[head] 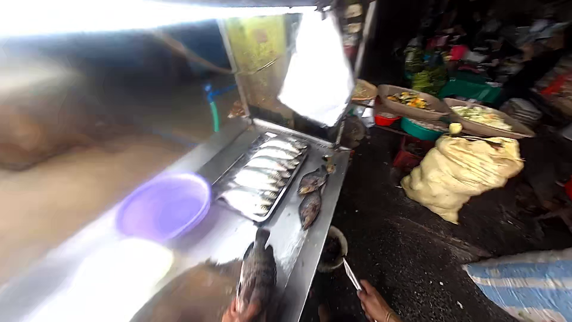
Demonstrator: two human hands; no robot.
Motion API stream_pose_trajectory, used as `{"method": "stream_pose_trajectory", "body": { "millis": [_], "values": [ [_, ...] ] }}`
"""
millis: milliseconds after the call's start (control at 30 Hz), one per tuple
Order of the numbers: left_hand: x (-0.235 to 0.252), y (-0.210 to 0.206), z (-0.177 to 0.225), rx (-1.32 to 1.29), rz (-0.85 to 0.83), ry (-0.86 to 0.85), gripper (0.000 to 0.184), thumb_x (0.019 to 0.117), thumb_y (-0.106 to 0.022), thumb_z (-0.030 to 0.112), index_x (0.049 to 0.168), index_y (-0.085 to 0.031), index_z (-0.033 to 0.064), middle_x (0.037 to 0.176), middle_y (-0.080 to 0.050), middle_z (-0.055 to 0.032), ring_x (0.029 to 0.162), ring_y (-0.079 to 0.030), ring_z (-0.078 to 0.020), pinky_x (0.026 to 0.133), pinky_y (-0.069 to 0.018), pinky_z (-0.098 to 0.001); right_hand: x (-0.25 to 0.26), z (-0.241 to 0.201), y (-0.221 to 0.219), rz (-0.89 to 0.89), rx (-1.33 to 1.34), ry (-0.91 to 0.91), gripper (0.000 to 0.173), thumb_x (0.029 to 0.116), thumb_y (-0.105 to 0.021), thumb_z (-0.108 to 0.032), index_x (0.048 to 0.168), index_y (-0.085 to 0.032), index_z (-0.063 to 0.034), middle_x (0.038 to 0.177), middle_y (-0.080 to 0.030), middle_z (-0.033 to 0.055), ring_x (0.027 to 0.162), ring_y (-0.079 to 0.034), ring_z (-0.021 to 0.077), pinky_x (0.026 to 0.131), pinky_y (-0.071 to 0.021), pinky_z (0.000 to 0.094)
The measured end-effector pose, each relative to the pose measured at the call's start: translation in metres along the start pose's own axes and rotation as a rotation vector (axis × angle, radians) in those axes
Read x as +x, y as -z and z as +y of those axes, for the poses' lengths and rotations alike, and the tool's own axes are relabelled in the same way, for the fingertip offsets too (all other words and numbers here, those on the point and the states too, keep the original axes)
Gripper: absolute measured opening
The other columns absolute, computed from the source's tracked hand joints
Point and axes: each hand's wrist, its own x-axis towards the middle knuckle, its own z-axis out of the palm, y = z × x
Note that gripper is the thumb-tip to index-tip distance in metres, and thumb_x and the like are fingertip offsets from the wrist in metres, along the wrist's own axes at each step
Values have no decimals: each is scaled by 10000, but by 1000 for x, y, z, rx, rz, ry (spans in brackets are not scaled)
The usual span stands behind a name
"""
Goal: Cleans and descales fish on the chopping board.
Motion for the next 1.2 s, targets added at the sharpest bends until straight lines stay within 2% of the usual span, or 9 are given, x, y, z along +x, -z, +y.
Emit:
{"method": "stream_pose_trajectory", "body": {
  "millis": [67, 133, 267, 333, 433, 600, 800, 1100, 1200],
  "values": [
    [-14, 41, 6, 168, 65, 61, 605, 679, -832, 304, 1184, -668, 15, 956, -720, -134, 839, -703, -245, 764, -594, -491, -19, -44, -14, -82, 27, 123, 448, 1089, -420, -255, 1509, -384, -104, 756, -577, 96, 531, -546, 206, 505, -513, 398],
    [-24, 81, 2, 310, 65, 158, 519, 742, -828, 324, 1157, -694, 43, 953, -723, -146, 847, -706, -279, 776, -584, -523, -32, -77, -32, -200, -14, 284, 474, 1077, -407, -236, 1529, -367, -100, 753, -579, 67, 503, -532, 178, 474, -507, 367],
    [-45, 129, -15, 550, 199, 310, 610, 869, -781, 440, 1349, -627, 98, 1241, -683, -214, 1174, -648, -396, 1011, -488, -642, -49, -130, -88, -428, -425, 464, 536, 1095, -409, -310, 1606, -336, -167, 869, -633, 104, 552, -571, 198, 522, -536, 393],
    [-62, 126, -20, 616, 331, 249, 611, 867, -776, 437, 1347, -623, 91, 1271, -665, -218, 1198, -637, -401, 1017, -495, -626, -55, -154, -120, -476, -614, 569, 533, 1099, -390, -325, 1610, -340, -181, 964, -668, 137, 666, -631, 239, 641, -568, 445],
    [-75, 111, -36, 644, 463, 106, 620, 843, -800, 370, 1344, -622, 50, 1331, -604, -252, 1269, -573, -415, 1082, -464, -571, -57, -197, -163, -470, -841, 740, 538, 1101, -351, -269, 1626, -307, -157, 1304, -659, 214, 1105, -684, 355, 1016, -507, 558],
    [-73, 112, -54, 572, 470, -17, 572, 823, -813, 290, 1296, -618, 33, 1290, -613, -228, 1244, -580, -386, 1078, -473, -511, -29, -260, -211, -329, -1126, 709, 531, 1102, -366, -293, 1625, -307, -219, 1325, -652, 230, 1203, -641, 430, 1031, -478, 632],
    [-70, 124, -80, 667, 299, -285, 389, 867, -730, 227, 1196, -667, 29, 1209, -664, -174, 1201, -585, -352, 1084, -445, -461, -27, -251, -236, -196, -1095, 674, 522, 1112, -323, -280, 1624, -297, -184, 1300, -661, 232, 1193, -651, 414, 1033, -494, 591],
    [-71, 143, -87, 672, 109, -238, 423, 890, -723, 261, 1204, -657, -16, 1226, -643, -218, 1200, -612, -356, 1082, -467, -489, -80, -213, -219, -377, -1045, 782, 516, 1098, -366, -230, 1598, -359, -102, 1260, -682, 234, 1148, -679, 374, 1049, -496, 539],
    [-66, 145, -83, 681, 65, -243, 411, 892, -714, 277, 1178, -664, -14, 1185, -652, -207, 1160, -630, -345, 1056, -483, -490, -53, -250, -211, -349, -1154, 706, 515, 1102, -368, -242, 1605, -351, -130, 1298, -659, 248, 1194, -645, 418, 1055, -474, 593]
  ]
}}
